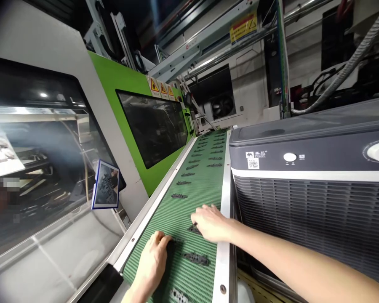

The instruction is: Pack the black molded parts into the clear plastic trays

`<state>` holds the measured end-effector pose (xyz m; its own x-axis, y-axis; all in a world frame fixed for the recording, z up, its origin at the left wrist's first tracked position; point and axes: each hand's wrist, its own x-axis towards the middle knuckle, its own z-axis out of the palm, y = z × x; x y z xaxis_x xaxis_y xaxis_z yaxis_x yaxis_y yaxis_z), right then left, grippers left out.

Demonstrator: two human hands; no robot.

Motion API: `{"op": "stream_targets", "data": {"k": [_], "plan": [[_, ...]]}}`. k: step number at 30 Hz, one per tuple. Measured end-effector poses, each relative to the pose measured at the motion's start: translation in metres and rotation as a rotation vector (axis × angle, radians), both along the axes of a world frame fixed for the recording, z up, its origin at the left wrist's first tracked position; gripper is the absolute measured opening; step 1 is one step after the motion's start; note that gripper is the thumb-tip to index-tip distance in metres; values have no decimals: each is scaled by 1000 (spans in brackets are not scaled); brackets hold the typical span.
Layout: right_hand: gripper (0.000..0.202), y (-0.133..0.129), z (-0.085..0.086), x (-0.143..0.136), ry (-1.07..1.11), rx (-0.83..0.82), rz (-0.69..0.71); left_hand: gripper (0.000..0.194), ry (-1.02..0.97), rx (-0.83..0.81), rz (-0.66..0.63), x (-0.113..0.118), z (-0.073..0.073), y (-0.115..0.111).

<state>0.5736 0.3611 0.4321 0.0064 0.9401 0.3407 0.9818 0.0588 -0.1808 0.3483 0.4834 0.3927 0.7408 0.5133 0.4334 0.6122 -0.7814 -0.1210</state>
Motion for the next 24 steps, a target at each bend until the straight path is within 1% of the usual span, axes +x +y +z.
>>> {"op": "stream_targets", "data": {"k": [1, 3, 5, 7, 9, 11, 12, 13, 14, 15, 17, 18, 20, 22, 24], "plan": [[23, -7, -6, -9, -4, 8, 14, 45, -16, -2, -8, -7, -7, -5], [29, -15, -13, -21, -9, 24, -5, 42, -37, -10, -25, -17, -18, -12], [35, -14, -16, -25, -9, 10, -50, 39, -56, -25, -30, -24, -24, -16], [38, -13, -15, -27, -4, -38, -66, 39, -96, -48, 2, -30, -27, -18], [40, -16, -16, -36, -4, -82, -51, 42, -177, -74, 105, -45, -30, -22], [48, -24, -19, -52, -16, -102, -40, 46, -270, -114, 278, -73, -39, -28], [55, -30, -22, -63, -27, -106, -40, 47, -297, -146, 374, -91, -48, -32], [62, -36, -25, -73, -41, -106, -42, 47, -301, -189, 465, -109, -59, -36], [64, -41, -28, -83, -55, -105, -40, 46, -277, -243, 541, -127, -72, -40], [60, -45, -31, -92, -70, -104, -33, 44, -230, -303, 595, -143, -86, -44], [42, -50, -35, -105, -93, -115, 2, 40, -108, -409, 645, -162, -117, -46], [34, -50, -36, -108, -103, -124, 24, 39, -54, -439, 647, -166, -131, -44], [23, -49, -38, -110, -116, -143, 69, 42, 24, -458, 635, -162, -157, -36], [21, -48, -38, -110, -129, -152, 95, 52, 75, -464, 624, -151, -179, -26], [22, -49, -38, -112, -147, -147, 96, 60, 111, -490, 618, -140, -196, -20]]}}
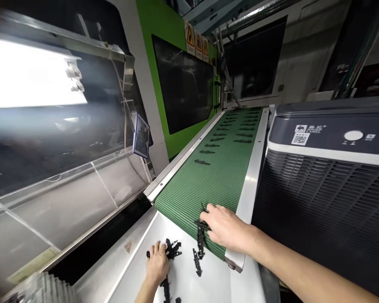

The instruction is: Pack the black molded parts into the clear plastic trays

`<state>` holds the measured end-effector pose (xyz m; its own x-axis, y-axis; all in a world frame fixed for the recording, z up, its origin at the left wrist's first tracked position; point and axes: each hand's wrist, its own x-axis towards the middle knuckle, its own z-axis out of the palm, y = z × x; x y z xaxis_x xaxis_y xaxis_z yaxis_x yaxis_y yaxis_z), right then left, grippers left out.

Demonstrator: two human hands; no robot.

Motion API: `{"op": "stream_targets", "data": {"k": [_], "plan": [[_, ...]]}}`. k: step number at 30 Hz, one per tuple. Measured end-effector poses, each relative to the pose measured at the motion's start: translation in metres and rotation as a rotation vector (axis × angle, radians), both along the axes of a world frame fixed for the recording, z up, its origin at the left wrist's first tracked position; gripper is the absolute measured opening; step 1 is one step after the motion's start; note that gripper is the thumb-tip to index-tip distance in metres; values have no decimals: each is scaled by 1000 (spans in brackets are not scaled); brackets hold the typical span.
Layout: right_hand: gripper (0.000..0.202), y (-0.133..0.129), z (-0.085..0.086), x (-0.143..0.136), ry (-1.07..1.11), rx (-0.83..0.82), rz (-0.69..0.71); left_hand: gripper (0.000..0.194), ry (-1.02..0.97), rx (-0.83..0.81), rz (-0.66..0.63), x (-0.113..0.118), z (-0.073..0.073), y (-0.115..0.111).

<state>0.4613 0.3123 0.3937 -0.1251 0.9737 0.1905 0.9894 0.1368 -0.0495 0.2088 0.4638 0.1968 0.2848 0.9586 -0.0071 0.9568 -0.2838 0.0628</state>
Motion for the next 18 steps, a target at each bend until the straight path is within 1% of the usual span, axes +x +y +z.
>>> {"op": "stream_targets", "data": {"k": [2, 4, 5, 7, 8, 10, 11, 12, 13, 15, 16, 18], "plan": [[28, -4, -2, -12, -60, 20, -5, 60, 0, -28, -11, 8, -13, 0], [41, -8, -8, -34, -181, 29, -10, 58, -21, -21, -33, 12, -23, -3], [47, -10, -15, -49, -241, 24, 1, 59, -37, -11, -51, 14, -26, -6], [53, -13, -35, -79, -285, -43, 52, 56, -69, -5, -104, 17, -29, -9], [51, -14, -50, -92, -247, -102, 81, 50, -85, -13, -137, 18, -28, -11], [46, -12, -86, -108, -59, -233, 90, 42, -112, -45, -192, 17, -25, -13], [46, -9, -106, -109, 66, -244, 52, 39, -125, -61, -208, 15, -22, -14], [47, -4, -126, -106, 218, -207, 11, 39, -141, -69, -212, 10, -18, -15], [49, 3, -144, -99, 332, -144, -65, 41, -160, -68, -208, 4, -14, -15], [50, 24, -176, -79, 393, -114, -177, 48, -199, -41, -171, -14, -5, -15], [51, 36, -188, -70, 397, -100, -227, 51, -214, -20, -138, -24, -1, -14], [57, 63, -206, -58, 400, -83, -294, 54, -221, 12, -48, -41, 3, -10]]}}
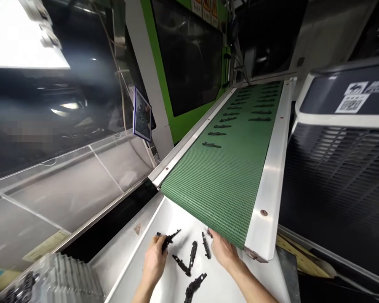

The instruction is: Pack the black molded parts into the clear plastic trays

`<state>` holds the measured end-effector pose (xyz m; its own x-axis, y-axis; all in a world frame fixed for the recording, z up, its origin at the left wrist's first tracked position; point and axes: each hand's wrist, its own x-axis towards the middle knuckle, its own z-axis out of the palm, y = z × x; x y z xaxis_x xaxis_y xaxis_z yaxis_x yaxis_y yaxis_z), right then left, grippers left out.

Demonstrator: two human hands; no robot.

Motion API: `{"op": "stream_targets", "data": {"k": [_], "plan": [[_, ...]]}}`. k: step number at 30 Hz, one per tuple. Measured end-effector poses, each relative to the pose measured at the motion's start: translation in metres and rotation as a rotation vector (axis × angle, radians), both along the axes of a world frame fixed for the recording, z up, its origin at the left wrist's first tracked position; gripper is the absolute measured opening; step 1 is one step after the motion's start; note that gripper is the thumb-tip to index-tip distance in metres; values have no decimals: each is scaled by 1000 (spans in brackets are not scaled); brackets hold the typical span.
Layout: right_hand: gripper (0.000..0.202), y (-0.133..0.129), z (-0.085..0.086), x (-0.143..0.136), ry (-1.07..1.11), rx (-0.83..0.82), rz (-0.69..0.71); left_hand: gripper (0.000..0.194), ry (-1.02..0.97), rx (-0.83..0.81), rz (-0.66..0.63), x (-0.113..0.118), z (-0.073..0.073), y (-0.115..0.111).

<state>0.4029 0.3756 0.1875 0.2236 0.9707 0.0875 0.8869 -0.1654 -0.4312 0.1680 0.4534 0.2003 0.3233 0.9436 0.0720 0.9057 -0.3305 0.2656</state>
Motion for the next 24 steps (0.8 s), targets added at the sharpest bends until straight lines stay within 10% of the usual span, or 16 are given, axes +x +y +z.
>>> {"op": "stream_targets", "data": {"k": [4, 9, 16, 20, 24], "plan": [[73, 29, -17, -16, 44, -66, 81, 45, 37, -61, 65, -6, -9, 4], [73, -11, -18, -37, 152, -159, 373, 43, 20, -262, -223, 0, -16, -16], [138, -63, -40, -53, 96, -436, 133, 130, 58, -470, -156, 11, -8, -32], [105, -63, -44, -74, 124, -291, 77, 128, 62, -484, -177, 36, -24, -67], [81, -60, -44, -83, 213, -225, 23, 84, -50, -328, 8, 50, -37, -94]]}}
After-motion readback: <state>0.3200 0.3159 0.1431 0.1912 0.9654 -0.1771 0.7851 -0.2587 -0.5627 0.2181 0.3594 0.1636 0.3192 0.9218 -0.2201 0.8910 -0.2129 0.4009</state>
